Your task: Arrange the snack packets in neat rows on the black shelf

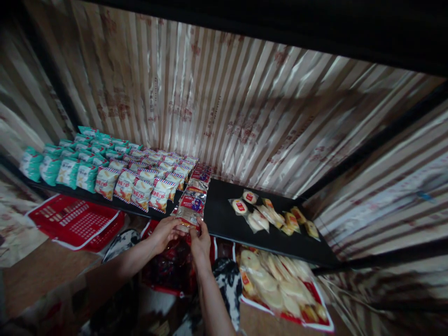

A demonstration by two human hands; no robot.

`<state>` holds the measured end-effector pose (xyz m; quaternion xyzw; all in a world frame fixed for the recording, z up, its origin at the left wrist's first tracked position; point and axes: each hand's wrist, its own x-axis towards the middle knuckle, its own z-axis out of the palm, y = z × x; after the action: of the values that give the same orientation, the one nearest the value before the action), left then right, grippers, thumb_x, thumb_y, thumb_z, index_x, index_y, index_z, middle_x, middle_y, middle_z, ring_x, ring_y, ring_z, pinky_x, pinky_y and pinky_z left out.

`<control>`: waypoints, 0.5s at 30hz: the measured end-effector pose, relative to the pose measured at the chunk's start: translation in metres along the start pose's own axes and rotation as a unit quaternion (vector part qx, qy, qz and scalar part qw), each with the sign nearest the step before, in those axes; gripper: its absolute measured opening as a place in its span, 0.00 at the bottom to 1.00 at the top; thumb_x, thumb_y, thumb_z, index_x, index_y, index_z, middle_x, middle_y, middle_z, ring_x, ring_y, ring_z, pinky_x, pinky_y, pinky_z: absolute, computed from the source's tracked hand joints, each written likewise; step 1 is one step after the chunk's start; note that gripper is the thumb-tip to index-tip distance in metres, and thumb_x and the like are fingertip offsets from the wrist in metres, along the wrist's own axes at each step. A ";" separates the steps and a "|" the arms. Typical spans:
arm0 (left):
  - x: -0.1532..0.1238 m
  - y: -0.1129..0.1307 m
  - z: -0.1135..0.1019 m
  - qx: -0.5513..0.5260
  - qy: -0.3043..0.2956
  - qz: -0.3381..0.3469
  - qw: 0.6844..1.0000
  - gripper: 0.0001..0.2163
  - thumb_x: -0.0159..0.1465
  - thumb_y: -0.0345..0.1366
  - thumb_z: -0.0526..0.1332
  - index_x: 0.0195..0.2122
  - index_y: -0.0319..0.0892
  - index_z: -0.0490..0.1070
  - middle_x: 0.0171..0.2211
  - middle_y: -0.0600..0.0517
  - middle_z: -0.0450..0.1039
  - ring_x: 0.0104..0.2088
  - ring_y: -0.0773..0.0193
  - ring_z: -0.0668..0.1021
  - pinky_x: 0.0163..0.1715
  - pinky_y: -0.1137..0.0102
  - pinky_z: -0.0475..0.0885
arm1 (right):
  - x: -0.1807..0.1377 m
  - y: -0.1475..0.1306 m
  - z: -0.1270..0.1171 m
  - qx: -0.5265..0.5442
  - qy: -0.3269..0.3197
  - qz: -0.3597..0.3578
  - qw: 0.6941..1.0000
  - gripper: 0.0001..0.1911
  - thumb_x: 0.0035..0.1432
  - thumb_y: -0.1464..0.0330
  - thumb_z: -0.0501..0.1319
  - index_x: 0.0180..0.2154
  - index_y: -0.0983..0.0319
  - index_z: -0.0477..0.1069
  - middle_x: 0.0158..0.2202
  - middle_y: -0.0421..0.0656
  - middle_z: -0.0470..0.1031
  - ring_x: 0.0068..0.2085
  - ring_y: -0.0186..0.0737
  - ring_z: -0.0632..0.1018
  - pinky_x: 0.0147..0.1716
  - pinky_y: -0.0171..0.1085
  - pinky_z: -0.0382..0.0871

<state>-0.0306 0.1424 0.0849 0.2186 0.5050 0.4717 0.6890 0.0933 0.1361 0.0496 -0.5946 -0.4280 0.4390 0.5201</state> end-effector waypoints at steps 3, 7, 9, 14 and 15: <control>0.001 0.002 0.001 0.002 0.000 -0.001 1.000 0.02 0.58 0.28 0.56 0.32 0.37 0.66 0.20 0.53 0.73 0.17 0.71 0.74 0.16 0.79 0.60 | 0.002 0.000 0.001 -0.012 0.001 -0.003 1.000 0.26 0.47 0.63 0.59 0.50 0.61 0.67 0.43 0.43 0.76 0.42 0.41 0.76 0.43 0.38 0.68; 0.001 0.004 0.002 -0.002 0.007 0.003 1.000 0.01 0.58 0.28 0.57 0.32 0.38 0.66 0.20 0.53 0.72 0.18 0.71 0.74 0.17 0.79 0.62 | 0.007 0.000 0.002 -0.028 -0.004 -0.011 1.000 0.26 0.47 0.63 0.58 0.50 0.61 0.67 0.44 0.43 0.76 0.43 0.41 0.76 0.44 0.37 0.68; 0.002 0.005 0.002 -0.009 0.014 0.002 1.000 0.01 0.58 0.28 0.56 0.31 0.38 0.65 0.19 0.54 0.72 0.17 0.71 0.74 0.18 0.79 0.63 | 0.010 0.001 0.002 -0.037 -0.010 -0.010 0.999 0.26 0.48 0.63 0.58 0.50 0.61 0.67 0.43 0.42 0.76 0.43 0.41 0.76 0.44 0.38 0.68; 0.009 0.003 0.002 -0.023 0.025 0.006 0.999 0.02 0.57 0.27 0.57 0.31 0.37 0.67 0.19 0.54 0.72 0.18 0.71 0.75 0.21 0.78 0.67 | 0.014 0.002 0.002 -0.046 -0.010 -0.023 0.999 0.25 0.48 0.64 0.57 0.50 0.60 0.67 0.43 0.42 0.76 0.43 0.41 0.75 0.43 0.39 0.69; 0.010 0.002 0.002 -0.024 0.027 0.008 0.999 0.02 0.57 0.26 0.57 0.30 0.37 0.68 0.19 0.54 0.73 0.18 0.71 0.75 0.21 0.78 0.67 | 0.015 0.003 0.002 -0.048 -0.008 -0.028 0.998 0.25 0.48 0.64 0.57 0.50 0.60 0.67 0.43 0.42 0.76 0.43 0.42 0.75 0.44 0.39 0.69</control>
<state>-0.0287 0.1527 0.0822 0.1931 0.5100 0.4947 0.6767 0.0956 0.1505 0.0458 -0.6035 -0.4692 0.4079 0.4992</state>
